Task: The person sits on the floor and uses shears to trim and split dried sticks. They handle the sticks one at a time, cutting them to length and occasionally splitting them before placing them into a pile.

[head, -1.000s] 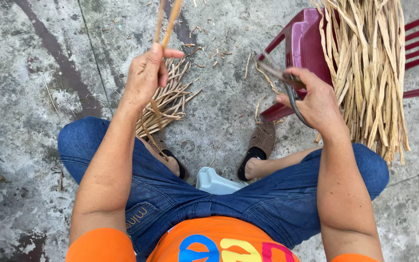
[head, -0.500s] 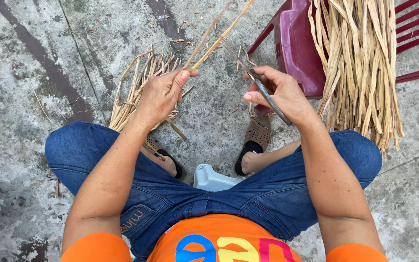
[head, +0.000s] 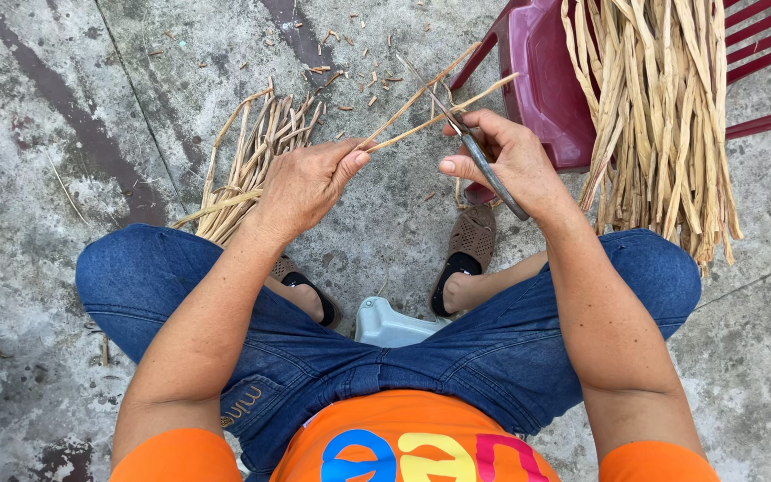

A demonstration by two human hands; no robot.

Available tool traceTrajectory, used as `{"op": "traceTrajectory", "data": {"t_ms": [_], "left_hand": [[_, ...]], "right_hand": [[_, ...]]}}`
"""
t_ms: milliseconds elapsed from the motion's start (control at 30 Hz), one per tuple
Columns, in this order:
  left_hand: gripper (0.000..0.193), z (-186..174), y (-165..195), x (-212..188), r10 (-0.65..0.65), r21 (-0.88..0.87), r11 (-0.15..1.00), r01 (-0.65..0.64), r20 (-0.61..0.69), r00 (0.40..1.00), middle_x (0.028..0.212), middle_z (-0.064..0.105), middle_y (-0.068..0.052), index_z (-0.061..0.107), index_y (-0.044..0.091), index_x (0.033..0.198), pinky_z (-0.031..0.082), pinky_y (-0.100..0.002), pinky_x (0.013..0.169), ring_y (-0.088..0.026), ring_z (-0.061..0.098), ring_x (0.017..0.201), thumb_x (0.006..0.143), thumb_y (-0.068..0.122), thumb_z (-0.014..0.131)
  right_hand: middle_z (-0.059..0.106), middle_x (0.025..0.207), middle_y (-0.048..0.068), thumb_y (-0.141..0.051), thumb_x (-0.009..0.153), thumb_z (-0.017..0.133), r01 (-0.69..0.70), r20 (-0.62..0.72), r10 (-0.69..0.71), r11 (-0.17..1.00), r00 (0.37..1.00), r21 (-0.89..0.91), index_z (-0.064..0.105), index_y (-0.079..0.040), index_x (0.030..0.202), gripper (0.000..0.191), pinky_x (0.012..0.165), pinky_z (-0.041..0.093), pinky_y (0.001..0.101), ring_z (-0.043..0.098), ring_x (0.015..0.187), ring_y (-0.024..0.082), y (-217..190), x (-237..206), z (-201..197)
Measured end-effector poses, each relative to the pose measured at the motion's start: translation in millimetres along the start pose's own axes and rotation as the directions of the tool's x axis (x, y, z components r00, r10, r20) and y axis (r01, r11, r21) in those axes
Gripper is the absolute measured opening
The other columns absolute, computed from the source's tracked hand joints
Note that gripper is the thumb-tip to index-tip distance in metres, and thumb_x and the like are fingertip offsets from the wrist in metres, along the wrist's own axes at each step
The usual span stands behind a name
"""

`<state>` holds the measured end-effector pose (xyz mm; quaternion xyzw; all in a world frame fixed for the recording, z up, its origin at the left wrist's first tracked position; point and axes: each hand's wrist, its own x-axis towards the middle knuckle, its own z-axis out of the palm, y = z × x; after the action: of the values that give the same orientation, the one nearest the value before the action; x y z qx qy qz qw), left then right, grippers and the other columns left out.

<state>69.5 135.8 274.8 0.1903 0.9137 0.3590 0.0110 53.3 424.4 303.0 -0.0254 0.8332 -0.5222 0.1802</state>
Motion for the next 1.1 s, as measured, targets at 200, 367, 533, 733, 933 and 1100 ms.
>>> {"op": "traceTrajectory", "data": {"t_ms": [200,367,533,733,933,1100], "left_hand": [[0.041,-1,2,0,-0.076,-0.017,0.997,0.076,0.027,0.997,0.074,0.069,-0.009,0.074,0.021,0.123,0.054,-0.043,0.061,-0.028,0.07,0.068,0.106,0.047,0.048],[0.04,-12,1,-3,-0.1,-0.127,0.987,0.1,0.003,0.995,0.061,0.06,-0.008,0.074,0.021,0.125,0.051,-0.039,0.058,-0.022,0.066,0.059,0.107,0.045,0.047],[0.041,-25,1,-7,-0.209,-0.223,0.953,0.206,0.011,0.978,0.058,0.058,-0.003,0.074,0.021,0.126,0.05,-0.035,0.056,-0.014,0.064,0.057,0.107,0.046,0.047],[0.045,-28,6,-10,-0.204,-0.215,0.956,0.202,0.012,0.979,0.058,0.057,-0.002,0.073,0.02,0.126,0.05,-0.034,0.057,-0.012,0.064,0.058,0.107,0.048,0.045],[0.043,-26,9,-10,-0.173,-0.18,0.967,0.181,0.06,0.983,0.058,0.056,-0.002,0.074,0.023,0.127,0.049,-0.034,0.056,-0.012,0.062,0.057,0.107,0.048,0.046],[0.037,-11,-6,-13,-0.213,-0.18,0.958,0.225,0.083,0.974,0.059,0.056,-0.001,0.074,0.024,0.125,0.048,-0.034,0.053,-0.013,0.061,0.057,0.106,0.045,0.05]], "right_hand": [[0.061,0.071,-0.002,-0.025,0.08,0.09,0.071,-0.02,-0.071,0.997,0.997,0.009,0.074,-0.009,0.118,0.044,0.054,0.04,0.022,0.053,0.062,0.003,7,0,2],[0.063,0.08,-0.003,-0.034,0.081,0.087,0.109,-0.175,-0.086,0.987,0.981,0.121,0.071,-0.014,0.116,0.043,0.052,0.049,0.023,0.057,0.063,0.005,14,-3,-3],[0.066,0.096,-0.002,-0.04,0.094,0.085,0.317,-0.332,-0.236,0.923,0.913,0.218,0.064,-0.013,0.126,0.047,0.069,0.054,0.0241,0.062,0.081,0.007,16,-9,-16],[0.07,0.107,-0.003,-0.031,0.092,0.083,0.252,-0.197,-0.241,0.967,0.95,0.029,0.06,-0.013,0.131,0.049,0.084,0.059,0.0232,0.067,0.096,0.007,19,-12,-19],[0.065,0.094,-0.002,-0.024,0.092,0.087,0.305,-0.189,-0.305,0.952,0.934,-0.025,0.065,-0.01,0.128,0.045,0.073,0.051,0.0212,0.061,0.085,0.005,21,-10,-19],[0.06,0.074,-0.004,-0.028,0.084,0.087,0.118,-0.238,-0.074,0.978,0.968,0.174,0.07,-0.011,0.12,0.044,0.045,0.032,0.0215,0.049,0.057,0.006,26,-12,-20]]}}
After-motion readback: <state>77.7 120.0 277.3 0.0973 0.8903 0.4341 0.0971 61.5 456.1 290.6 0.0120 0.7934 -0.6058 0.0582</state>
